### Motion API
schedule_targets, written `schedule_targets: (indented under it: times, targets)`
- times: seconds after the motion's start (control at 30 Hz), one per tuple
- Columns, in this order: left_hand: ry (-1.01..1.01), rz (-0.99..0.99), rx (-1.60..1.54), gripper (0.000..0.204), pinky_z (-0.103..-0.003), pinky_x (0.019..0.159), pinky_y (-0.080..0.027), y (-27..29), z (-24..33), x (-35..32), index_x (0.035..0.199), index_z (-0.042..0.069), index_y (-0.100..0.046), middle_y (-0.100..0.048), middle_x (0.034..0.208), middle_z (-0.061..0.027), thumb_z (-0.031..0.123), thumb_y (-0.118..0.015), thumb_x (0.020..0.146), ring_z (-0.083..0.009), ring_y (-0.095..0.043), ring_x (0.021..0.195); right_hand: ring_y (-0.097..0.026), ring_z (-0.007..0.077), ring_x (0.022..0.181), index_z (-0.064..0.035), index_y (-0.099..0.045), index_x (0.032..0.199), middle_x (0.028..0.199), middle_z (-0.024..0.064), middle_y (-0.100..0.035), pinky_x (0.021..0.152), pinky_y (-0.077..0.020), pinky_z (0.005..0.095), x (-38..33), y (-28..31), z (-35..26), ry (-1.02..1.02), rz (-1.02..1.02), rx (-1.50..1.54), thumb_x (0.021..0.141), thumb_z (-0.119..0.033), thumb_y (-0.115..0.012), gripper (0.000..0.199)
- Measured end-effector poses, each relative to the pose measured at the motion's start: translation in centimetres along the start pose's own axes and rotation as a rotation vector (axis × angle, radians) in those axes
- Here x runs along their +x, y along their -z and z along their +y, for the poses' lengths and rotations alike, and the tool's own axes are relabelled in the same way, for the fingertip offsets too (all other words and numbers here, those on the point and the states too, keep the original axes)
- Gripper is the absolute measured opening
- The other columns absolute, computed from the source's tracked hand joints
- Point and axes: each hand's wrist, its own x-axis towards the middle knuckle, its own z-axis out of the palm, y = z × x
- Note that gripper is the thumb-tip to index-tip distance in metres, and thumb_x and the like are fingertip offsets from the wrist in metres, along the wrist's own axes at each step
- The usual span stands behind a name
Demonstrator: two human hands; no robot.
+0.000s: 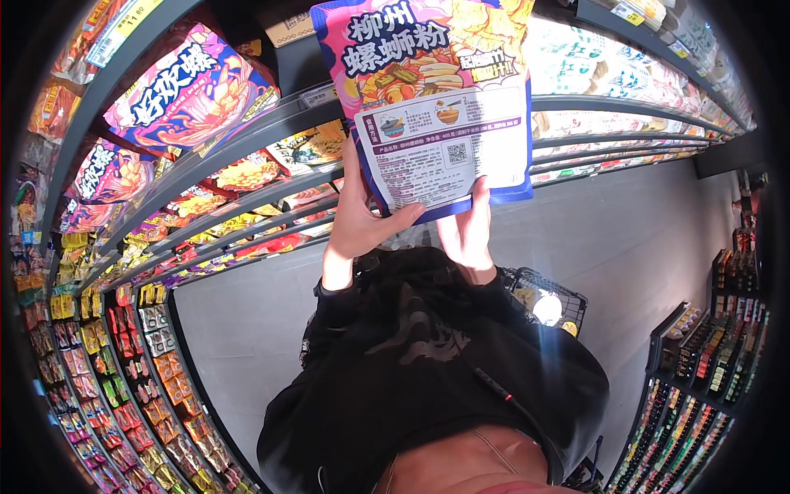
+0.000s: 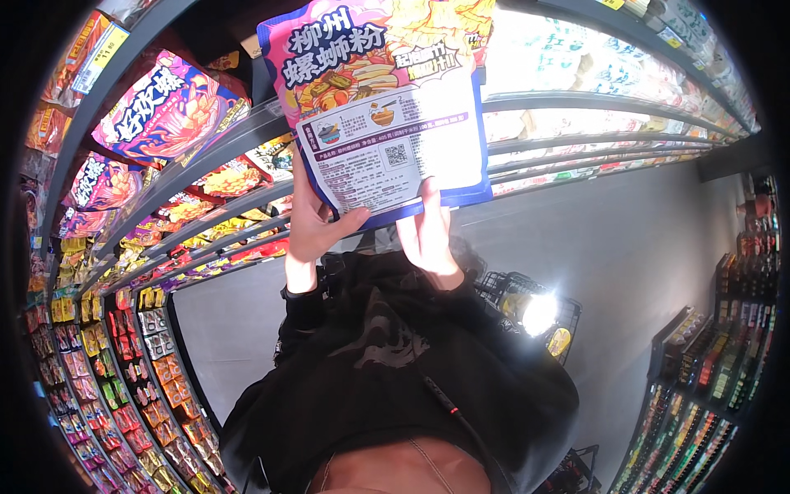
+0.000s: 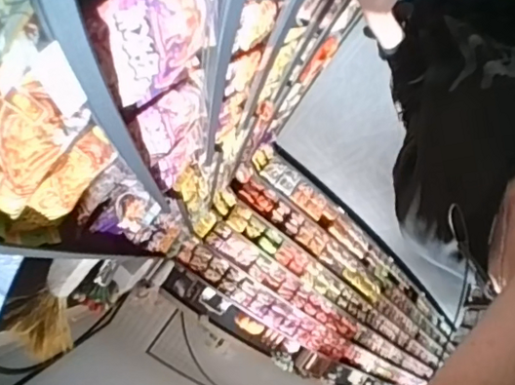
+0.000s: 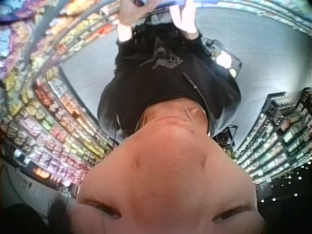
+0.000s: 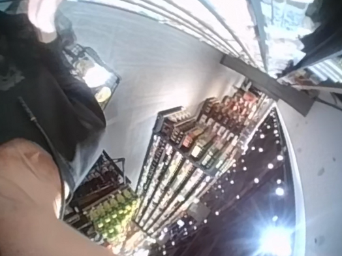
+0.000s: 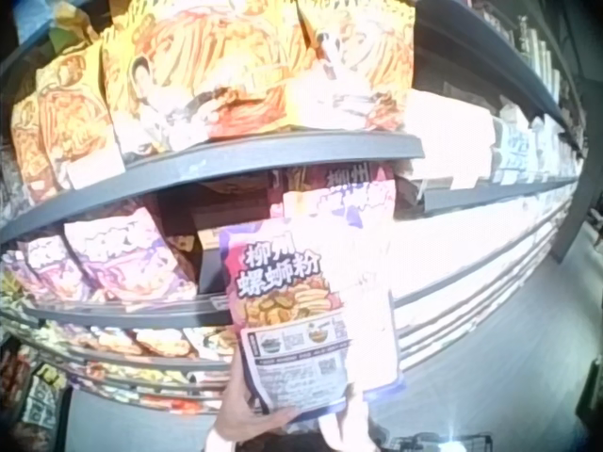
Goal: The person organizes packages of instant noodles on a supermarket shelf, picking up and rotating various bags before placing them back on the shelf.
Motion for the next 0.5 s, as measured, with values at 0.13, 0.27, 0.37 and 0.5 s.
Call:
schedule_targets:
  times: [0.13, 0.27, 0.37, 0.5]
  targets:
    - [0.029, -0.039, 0.066, 0.103, -0.035, 0.100, -0.044, 0.7, -0.2, -0.1, 0.148, 0.003, -0.009, -0.042, 0.135, -0.0150, 0.001, -0.078, 0.071, -0.0212, -0.048, 0.124, -0.052, 0.0165, 0.108, 0.0058, -0.042, 0.133, 0.124, 0.0114, -0.054, 0.095, -0.0408, 0.0298, 0.6, 1.3, 1.0, 0.103, 0.020, -0.402, 0.106, -0.026, -0.031, 0.043]
    - [0.047, -0.052, 0.063, 0.105, -0.035, 0.102, -0.042, 0.7, -0.2, -0.1, 0.149, 0.003, -0.008, -0.040, 0.137, -0.0150, 0.001, -0.078, 0.071, -0.0212, -0.045, 0.126, -0.044, 0.0236, 0.127, -0.0023, -0.032, 0.144, 0.142, 0.0104, -0.043, 0.107, -0.0359, 0.0393, 0.3, 2.1, 0.1, -0.039, -0.092, -0.314, 0.101, -0.048, -0.038, 0.063]
    - [0.028, -0.053, 0.044, 0.103, -0.035, 0.103, -0.040, 0.7, -0.3, 0.0, 0.148, 0.002, -0.009, -0.040, 0.137, -0.0148, 0.001, -0.077, 0.072, -0.0209, -0.044, 0.126, -0.052, 0.0154, 0.110, 0.0052, -0.045, 0.131, 0.124, 0.0112, -0.054, 0.095, -0.0415, 0.0291, 0.0, 0.5, -0.2, -0.036, 0.026, -0.031, 0.106, -0.028, -0.032, 0.043]
    - [0.041, -0.047, 0.041, 0.100, -0.035, 0.104, -0.039, 0.5, -0.5, 0.1, 0.148, 0.002, -0.009, -0.040, 0.137, -0.0146, 0.001, -0.076, 0.074, -0.0203, -0.044, 0.126, -0.051, 0.0167, 0.115, 0.0037, -0.043, 0.133, 0.128, 0.0110, -0.052, 0.097, -0.0421, 0.0302, 0.0, 0.6, -0.2, 0.003, -0.016, -0.091, 0.105, -0.033, -0.036, 0.046]
